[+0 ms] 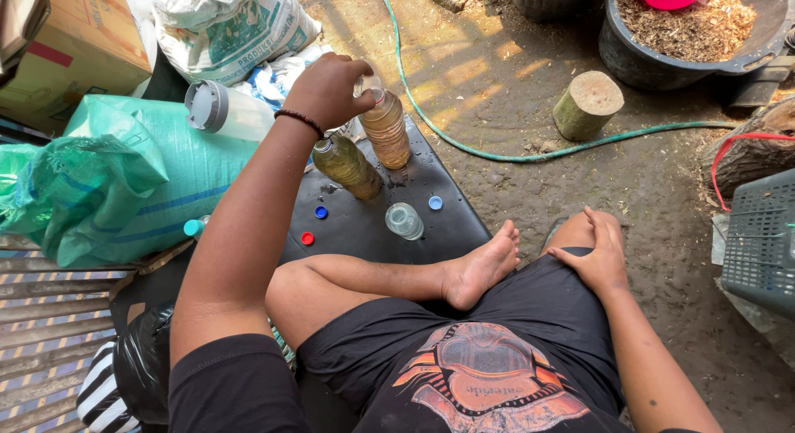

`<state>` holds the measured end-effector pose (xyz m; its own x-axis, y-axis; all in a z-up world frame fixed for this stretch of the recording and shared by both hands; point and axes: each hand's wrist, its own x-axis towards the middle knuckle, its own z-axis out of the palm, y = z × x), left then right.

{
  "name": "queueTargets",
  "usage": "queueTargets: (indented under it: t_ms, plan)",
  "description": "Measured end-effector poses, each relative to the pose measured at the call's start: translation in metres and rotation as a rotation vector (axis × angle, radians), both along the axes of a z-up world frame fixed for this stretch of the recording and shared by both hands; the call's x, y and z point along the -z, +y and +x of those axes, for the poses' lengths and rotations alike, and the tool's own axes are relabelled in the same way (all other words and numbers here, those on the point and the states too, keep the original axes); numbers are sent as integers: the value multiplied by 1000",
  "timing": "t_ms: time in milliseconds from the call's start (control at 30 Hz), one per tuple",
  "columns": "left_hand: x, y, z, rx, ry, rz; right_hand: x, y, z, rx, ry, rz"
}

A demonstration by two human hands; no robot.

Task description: The person pours liquid from a large bottle into a small cup, then into two other bottles, and caps them. The person then stands, carries the bottles to a nursery area, and waters multiple potted plants using the bottles.

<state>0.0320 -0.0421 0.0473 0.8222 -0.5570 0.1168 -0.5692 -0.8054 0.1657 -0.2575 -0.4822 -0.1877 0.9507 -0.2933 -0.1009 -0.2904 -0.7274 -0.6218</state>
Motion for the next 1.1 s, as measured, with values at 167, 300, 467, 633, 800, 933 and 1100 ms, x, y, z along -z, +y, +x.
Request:
queueTargets:
  t_ms: [167,300,467,633,800,933,1100]
  plan:
    - [-4,-4,1,-9,22,40,-1,2,0,-11,-31,-4]
    - [-5,-4,1,-6,8,90,0,2,0,-1,-26,14]
    - [-6,-4,3,0,4,128,4,1,1,6,-20,10]
    - [-6,-4,4,8,8,144,6,0,1,4,-19,-10]
    - [-6,-3,6,42,-10,142,6,0,-1,10,-36,-3]
    - [-5,-2,8,45,-8,153,5,0,-2,4,-61,4]
    - [-2,-3,9,59,-34,146,4,0,-3,14,-33,-1]
